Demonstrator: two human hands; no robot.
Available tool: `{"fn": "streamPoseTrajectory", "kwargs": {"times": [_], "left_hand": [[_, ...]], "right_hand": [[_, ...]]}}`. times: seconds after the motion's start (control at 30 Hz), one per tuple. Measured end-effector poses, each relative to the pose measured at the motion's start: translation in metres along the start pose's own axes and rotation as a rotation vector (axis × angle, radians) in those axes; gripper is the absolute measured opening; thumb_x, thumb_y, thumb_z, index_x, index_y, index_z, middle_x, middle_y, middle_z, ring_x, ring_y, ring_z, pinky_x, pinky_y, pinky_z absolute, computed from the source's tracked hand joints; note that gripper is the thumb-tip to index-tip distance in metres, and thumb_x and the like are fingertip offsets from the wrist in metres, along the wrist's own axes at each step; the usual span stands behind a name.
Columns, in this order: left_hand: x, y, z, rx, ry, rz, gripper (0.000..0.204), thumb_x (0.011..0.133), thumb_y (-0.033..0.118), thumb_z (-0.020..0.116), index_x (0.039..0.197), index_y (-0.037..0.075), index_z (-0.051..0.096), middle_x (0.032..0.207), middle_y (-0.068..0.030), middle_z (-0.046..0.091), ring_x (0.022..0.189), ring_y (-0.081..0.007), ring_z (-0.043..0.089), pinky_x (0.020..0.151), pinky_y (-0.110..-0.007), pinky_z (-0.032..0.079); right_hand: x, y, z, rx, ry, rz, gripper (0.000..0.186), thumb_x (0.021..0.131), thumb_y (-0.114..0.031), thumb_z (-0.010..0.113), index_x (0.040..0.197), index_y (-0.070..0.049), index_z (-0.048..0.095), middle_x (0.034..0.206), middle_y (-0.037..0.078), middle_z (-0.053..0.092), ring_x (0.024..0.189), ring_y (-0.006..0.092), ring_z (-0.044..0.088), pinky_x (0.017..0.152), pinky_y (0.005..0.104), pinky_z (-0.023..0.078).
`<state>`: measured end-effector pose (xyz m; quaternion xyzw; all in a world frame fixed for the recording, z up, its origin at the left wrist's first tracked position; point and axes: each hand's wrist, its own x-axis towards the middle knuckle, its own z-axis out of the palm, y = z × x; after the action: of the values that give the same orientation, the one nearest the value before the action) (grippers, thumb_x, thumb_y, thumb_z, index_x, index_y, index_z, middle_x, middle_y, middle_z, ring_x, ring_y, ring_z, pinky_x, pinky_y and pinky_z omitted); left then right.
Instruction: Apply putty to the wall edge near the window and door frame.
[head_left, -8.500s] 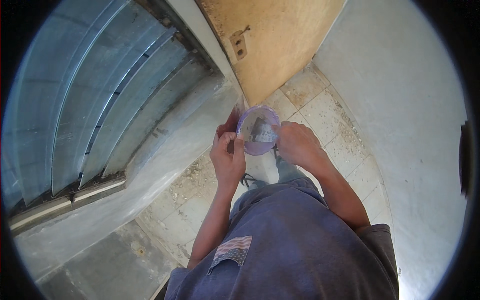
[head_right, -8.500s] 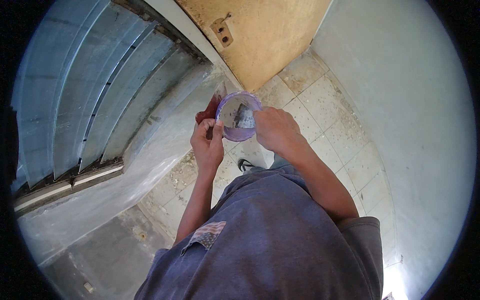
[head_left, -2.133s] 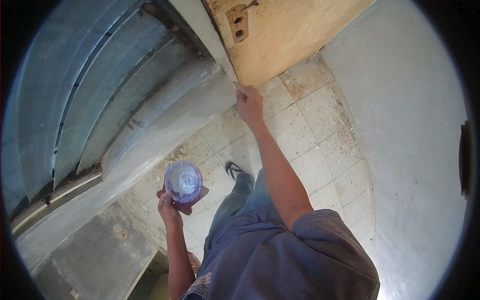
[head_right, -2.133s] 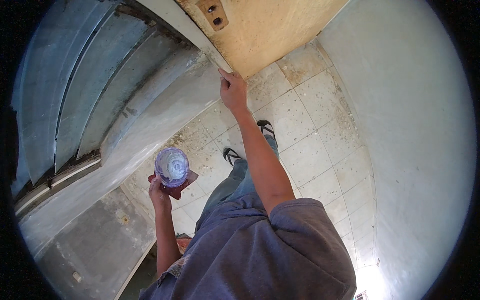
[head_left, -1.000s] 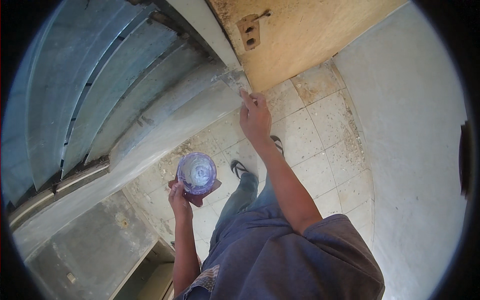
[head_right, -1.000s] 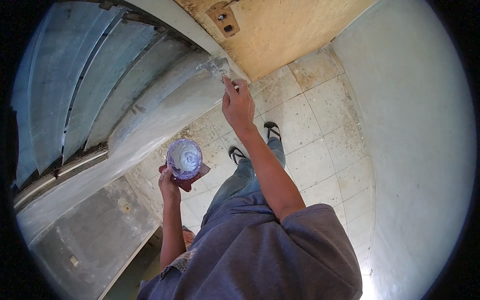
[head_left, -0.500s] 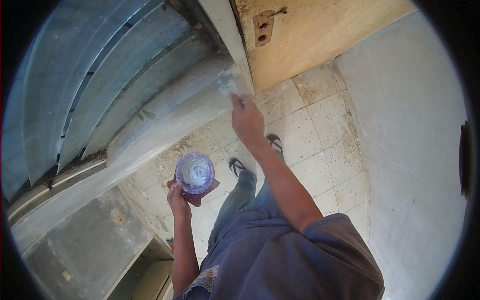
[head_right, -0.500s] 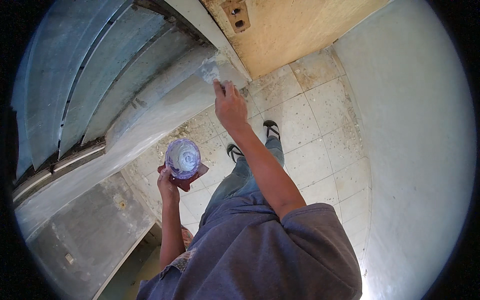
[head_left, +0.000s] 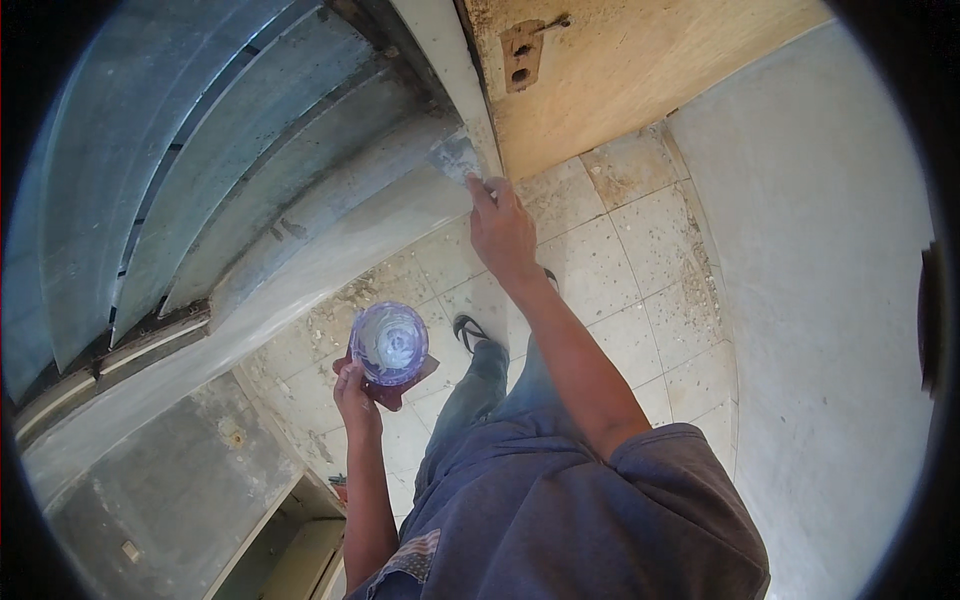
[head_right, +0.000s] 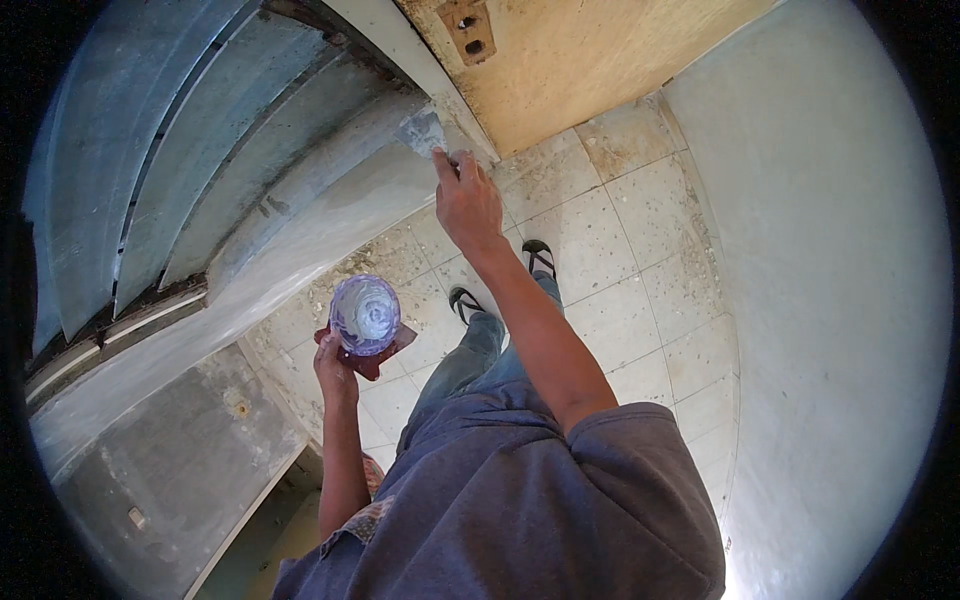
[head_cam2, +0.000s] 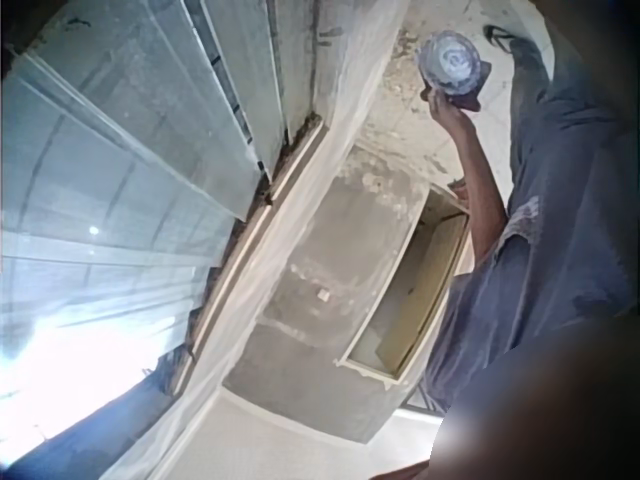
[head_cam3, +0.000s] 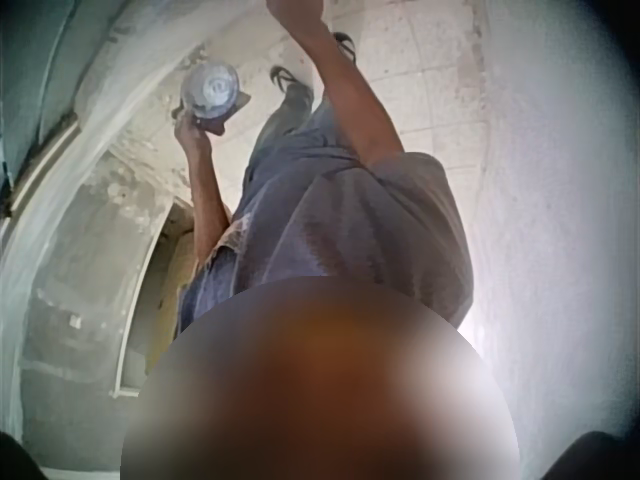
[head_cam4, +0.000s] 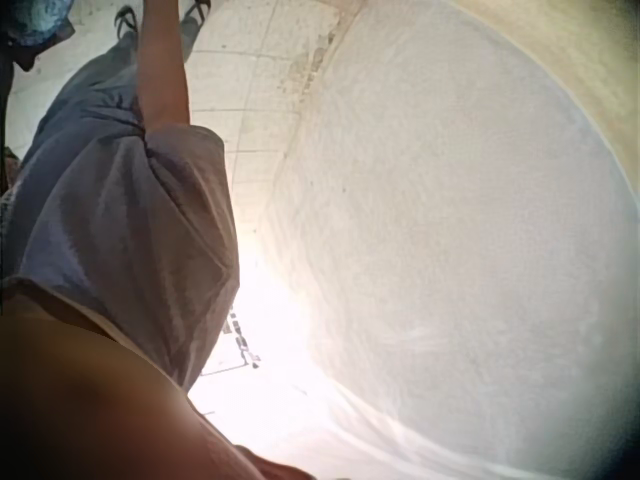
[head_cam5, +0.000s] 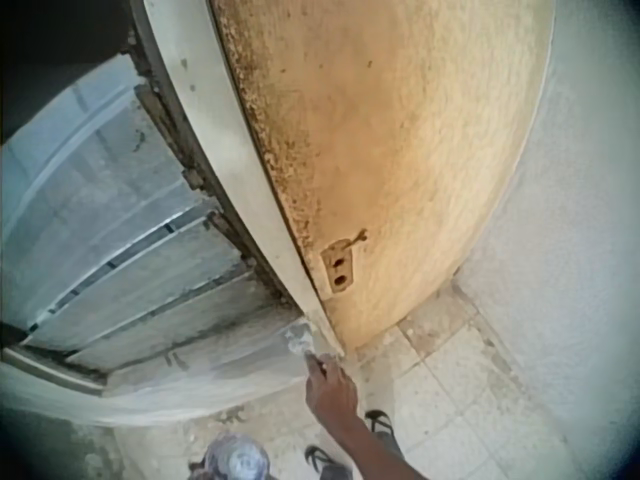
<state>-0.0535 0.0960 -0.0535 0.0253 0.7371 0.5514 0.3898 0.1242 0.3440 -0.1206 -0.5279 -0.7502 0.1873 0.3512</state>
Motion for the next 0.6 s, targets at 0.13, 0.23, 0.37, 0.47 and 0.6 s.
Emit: {"fn": "streamPoseTrajectory", "kwargs": {"times": [0.13, 0.23, 0.37, 0.47, 0.6], "left_hand": [[-0.006, 0.005, 0.005, 0.006, 0.015, -0.021, 0.008, 0.091, 0.013, 0.055, 0.091, 0.005, 0.057, 0.082, 0.0004, 0.057, 0.076, -0.0086, 0.054, 0.067, -0.023, 0.044], [-0.003, 0.0, 0.002, 0.007, -0.006, 0.005, 0.008, 0.091, 0.013, 0.056, 0.092, 0.005, 0.057, 0.083, 0.0003, 0.057, 0.077, -0.0088, 0.054, 0.068, -0.024, 0.045], [-0.004, 0.003, 0.002, 0.008, -0.015, -0.022, 0.008, 0.091, 0.012, 0.056, 0.092, 0.005, 0.057, 0.083, 0.0003, 0.058, 0.078, -0.0089, 0.054, 0.07, -0.024, 0.044], [0.001, -0.004, -0.004, -0.004, -0.018, 0.017, 0.008, 0.091, 0.012, 0.055, 0.092, 0.005, 0.058, 0.084, 0.0004, 0.058, 0.079, -0.0092, 0.054, 0.072, -0.024, 0.044], [-0.001, -0.001, -0.001, -0.024, -0.006, 0.0, 0.008, 0.091, 0.011, 0.055, 0.093, 0.004, 0.058, 0.086, 0.0002, 0.058, 0.082, -0.0099, 0.054, 0.077, -0.026, 0.043]], "right_hand": [[-0.012, -0.004, -0.003, 0.002, -0.002, 0.001, 0.041, 0.079, -0.004, 0.061, 0.119, -0.012, 0.06, 0.099, 0.009, 0.054, 0.08, 0.0286, 0.061, 0.066, 0.0406, 0.052], [-0.009, -0.006, -0.007, -0.012, 0.019, -0.013, 0.041, 0.079, -0.004, 0.061, 0.119, -0.012, 0.06, 0.099, 0.009, 0.054, 0.08, 0.0282, 0.061, 0.066, 0.0408, 0.052], [0.005, -0.009, -0.007, 0.011, -0.013, 0.021, 0.042, 0.078, -0.005, 0.061, 0.119, -0.013, 0.06, 0.099, 0.008, 0.053, 0.082, 0.0279, 0.061, 0.066, 0.0409, 0.052], [0.01, -0.009, -0.009, -0.037, -0.054, 0.036, 0.041, 0.079, -0.005, 0.061, 0.119, -0.013, 0.06, 0.099, 0.008, 0.053, 0.082, 0.0279, 0.061, 0.067, 0.0406, 0.053], [-0.003, -0.004, -0.013, -0.036, -0.049, 0.025, 0.04, 0.079, -0.005, 0.061, 0.118, -0.012, 0.061, 0.1, 0.008, 0.053, 0.083, 0.0282, 0.061, 0.068, 0.0407, 0.052]]}}
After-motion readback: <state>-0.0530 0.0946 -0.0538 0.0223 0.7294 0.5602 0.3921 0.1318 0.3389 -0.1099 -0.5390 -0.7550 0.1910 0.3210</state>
